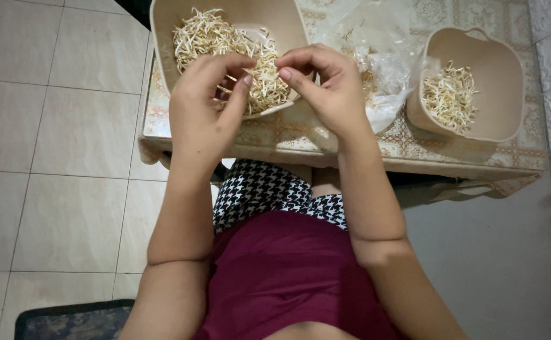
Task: The person sits at a table and repeatedly picks up small clumps of bean sprouts from a large bowl, separates them by hand, and places them into a smaller bowl. The process is continuous and repetitive throughout the clip.
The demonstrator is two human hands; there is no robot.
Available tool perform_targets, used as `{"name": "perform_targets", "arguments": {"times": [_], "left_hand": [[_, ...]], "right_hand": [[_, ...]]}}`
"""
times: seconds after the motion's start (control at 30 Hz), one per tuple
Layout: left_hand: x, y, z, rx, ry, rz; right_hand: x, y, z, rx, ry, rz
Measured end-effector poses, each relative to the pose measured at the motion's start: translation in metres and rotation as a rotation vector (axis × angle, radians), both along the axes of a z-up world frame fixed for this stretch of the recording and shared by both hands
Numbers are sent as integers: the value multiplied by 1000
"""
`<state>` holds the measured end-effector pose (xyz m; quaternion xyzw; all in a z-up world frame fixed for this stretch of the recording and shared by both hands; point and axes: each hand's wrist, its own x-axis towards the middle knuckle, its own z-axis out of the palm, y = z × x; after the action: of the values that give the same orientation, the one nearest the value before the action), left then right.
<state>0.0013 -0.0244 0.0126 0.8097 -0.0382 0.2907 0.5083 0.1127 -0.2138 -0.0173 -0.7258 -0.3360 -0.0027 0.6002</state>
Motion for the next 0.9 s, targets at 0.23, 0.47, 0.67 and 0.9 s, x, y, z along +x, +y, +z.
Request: {"name": "perform_targets", "arguments": {"times": [0.23, 0.47, 0.67, 0.9], "left_hand": [[1, 1, 3, 93, -10, -55], [-2, 2, 3, 0, 56, -73], [1, 3, -1, 0, 41, -80], [4, 5, -3, 45, 38, -74]], "right_hand": [[-12, 4, -6, 93, -11, -25], [-26, 13, 4, -17, -454, -186], [-27, 16, 10, -88, -740, -188], [-25, 18, 19, -122, -812, -163]]}}
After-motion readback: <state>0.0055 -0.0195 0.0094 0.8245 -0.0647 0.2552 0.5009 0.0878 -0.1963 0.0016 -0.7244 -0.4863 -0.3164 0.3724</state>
